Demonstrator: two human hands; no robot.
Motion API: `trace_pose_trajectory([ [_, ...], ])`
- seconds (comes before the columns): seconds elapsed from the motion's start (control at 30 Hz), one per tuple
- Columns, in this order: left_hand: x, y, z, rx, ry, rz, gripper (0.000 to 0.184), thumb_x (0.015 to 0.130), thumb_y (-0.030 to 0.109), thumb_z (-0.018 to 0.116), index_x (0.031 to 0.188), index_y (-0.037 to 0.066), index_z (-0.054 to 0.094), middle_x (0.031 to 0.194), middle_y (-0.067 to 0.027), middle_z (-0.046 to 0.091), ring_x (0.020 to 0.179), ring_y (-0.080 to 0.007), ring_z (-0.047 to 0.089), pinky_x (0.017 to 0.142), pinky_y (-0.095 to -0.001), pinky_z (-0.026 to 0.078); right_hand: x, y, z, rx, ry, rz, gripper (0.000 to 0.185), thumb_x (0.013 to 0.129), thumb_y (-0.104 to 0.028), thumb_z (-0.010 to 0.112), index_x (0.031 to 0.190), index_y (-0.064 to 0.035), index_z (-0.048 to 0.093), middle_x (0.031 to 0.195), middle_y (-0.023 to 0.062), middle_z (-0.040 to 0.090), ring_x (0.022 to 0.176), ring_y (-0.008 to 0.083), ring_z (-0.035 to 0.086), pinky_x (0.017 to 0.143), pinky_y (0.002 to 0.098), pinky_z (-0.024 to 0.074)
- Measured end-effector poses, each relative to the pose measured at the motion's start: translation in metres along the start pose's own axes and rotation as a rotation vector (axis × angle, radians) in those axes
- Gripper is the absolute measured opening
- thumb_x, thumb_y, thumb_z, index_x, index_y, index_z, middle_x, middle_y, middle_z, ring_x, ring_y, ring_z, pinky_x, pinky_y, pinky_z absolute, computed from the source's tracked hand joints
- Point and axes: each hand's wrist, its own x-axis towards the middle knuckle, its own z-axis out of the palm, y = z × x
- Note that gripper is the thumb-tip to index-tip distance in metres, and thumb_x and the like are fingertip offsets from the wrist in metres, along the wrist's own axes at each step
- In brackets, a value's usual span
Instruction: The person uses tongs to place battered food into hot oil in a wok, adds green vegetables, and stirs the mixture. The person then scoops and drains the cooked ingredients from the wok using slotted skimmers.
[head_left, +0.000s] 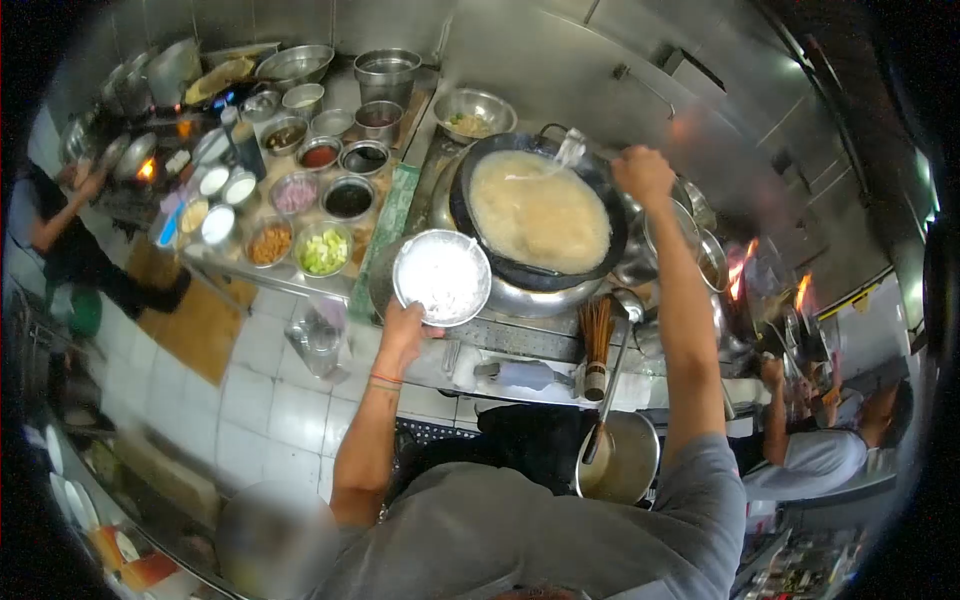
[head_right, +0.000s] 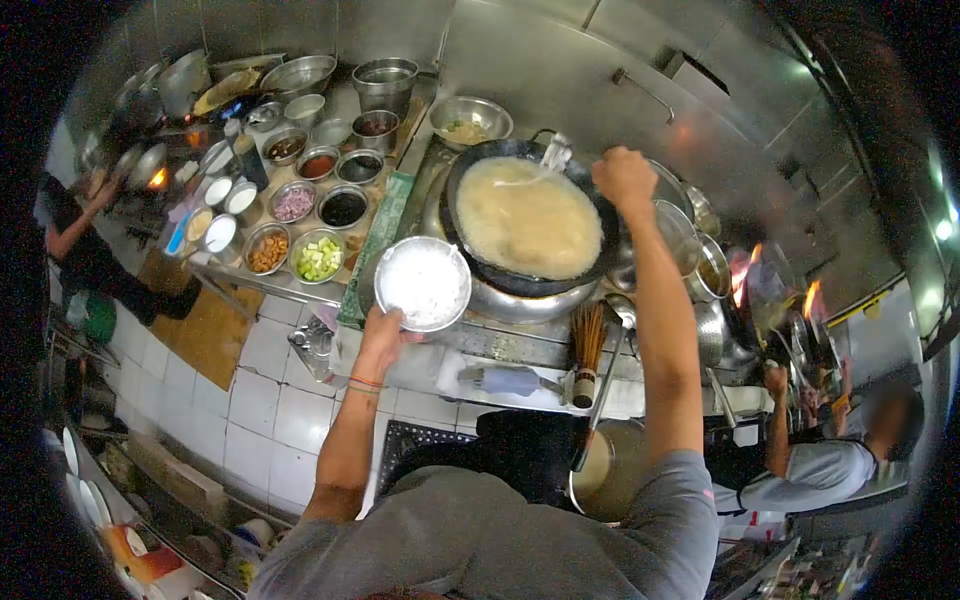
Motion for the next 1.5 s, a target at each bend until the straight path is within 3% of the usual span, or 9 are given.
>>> trace_pose_trajectory([
  [0.1,0.001,0.002,-0.005,0.027,-0.042,0.023,0.045,0.079,-0.001,0.036,0.124,-0.003,0.039,0.106,-0.0175,0.058,0.080,-0.0227,0.065,0.048,-0.0302,0.057,0.010,0.011,0.057,-0.015,-0.085,0.020,0.033,0.078,-0.034,0.061,0.099,-0.0089,0.067,0.095,0.0186,0.065,0.091,0.0347,0.062,0.079,0.0419,0.0499],
  [0.2,-0.007,0.012,-0.007,0.034,-0.032,0.044,0.046,0.079,0.000,0.036,0.125,-0.004,0.037,0.106,-0.0179,0.058,0.078,-0.0223,0.064,0.047,-0.0295,0.056,-0.028,-0.005,0.015,0.141,0.076,-0.056,0.033,0.078,-0.031,0.062,0.102,-0.0086,0.066,0.096,0.0184,0.065,0.090,0.0344,0.063,0.078,0.0423,0.0497],
  [0.3,-0.009,0.025,0.005,0.077,-0.035,0.169,0.045,0.082,0.001,0.037,0.126,-0.004,0.033,0.107,-0.0183,0.056,0.077,-0.0228,0.064,0.045,-0.0274,0.055,-0.076,-0.024,-0.046,0.174,0.049,-0.252,0.029,0.079,-0.026,0.063,0.102,-0.0093,0.065,0.091,0.0157,0.066,0.084,0.0329,0.064,0.073,0.0411,0.0507],
  [0.4,-0.007,0.030,0.016,0.140,-0.047,0.206,0.045,0.082,0.001,0.037,0.126,-0.004,0.033,0.107,-0.0187,0.055,0.078,-0.0233,0.063,0.044,-0.0276,0.055,-0.124,-0.047,-0.069,0.095,0.020,-0.721,0.019,0.077,-0.016,0.061,0.094,-0.0072,0.066,0.081,0.0101,0.066,0.068,0.0269,0.065,0.059,0.0367,0.0510],
  [0.57,-0.018,0.043,0.031,0.150,-0.160,0.201,0.046,0.080,-0.001,0.037,0.126,-0.004,0.033,0.108,-0.0189,0.055,0.078,-0.0237,0.063,0.045,-0.0274,0.055,-0.144,-0.062,-0.050,-0.147,0.025,-0.910,0.013,0.068,-0.011,0.061,0.080,-0.0050,0.062,0.077,0.0121,0.063,0.065,0.0267,0.065,0.055,0.0375,0.0509],
  [0.87,0.006,0.018,0.023,0.079,-0.134,0.129,0.046,0.080,-0.002,0.035,0.126,-0.003,0.036,0.108,-0.0181,0.057,0.080,-0.0243,0.064,0.046,-0.0284,0.056,-0.144,-0.034,-0.130,0.067,0.253,-0.654,0.014,0.077,-0.018,0.064,0.087,-0.0088,0.066,0.078,0.0075,0.065,0.063,0.0251,0.064,0.054,0.0379,0.0506],
  [1.17,0.013,-0.003,0.006,0.039,-0.030,0.040,0.050,0.077,-0.001,0.035,0.127,0.003,0.039,0.109,-0.0155,0.058,0.085,-0.0244,0.064,0.050,-0.0314,0.057,-0.102,0.003,-0.148,0.163,0.508,-0.262,0.022,0.077,-0.025,0.066,0.094,-0.0110,0.068,0.082,0.0148,0.065,0.077,0.0340,0.063,0.066,0.0416,0.0493],
  [1.37,0.008,-0.014,-0.024,0.039,0.003,0.042,0.052,0.077,-0.003,0.032,0.128,0.002,0.036,0.111,-0.0171,0.056,0.083,-0.0241,0.065,0.048,-0.0292,0.057,-0.085,0.019,-0.115,0.118,0.356,-0.069,0.026,0.076,-0.031,0.067,0.095,-0.0130,0.069,0.084,0.0150,0.066,0.077,0.0331,0.064,0.069,0.0414,0.0501],
  [1.5,-0.016,0.001,-0.025,0.029,0.066,0.070,0.049,0.078,-0.001,0.033,0.126,0.000,0.038,0.108,-0.0171,0.058,0.082,-0.0230,0.065,0.046,-0.0276,0.055,-0.096,0.017,-0.045,0.099,0.153,-0.187,0.027,0.078,-0.032,0.065,0.096,-0.0126,0.069,0.083,0.0143,0.067,0.078,0.0316,0.065,0.071,0.0416,0.0507],
])
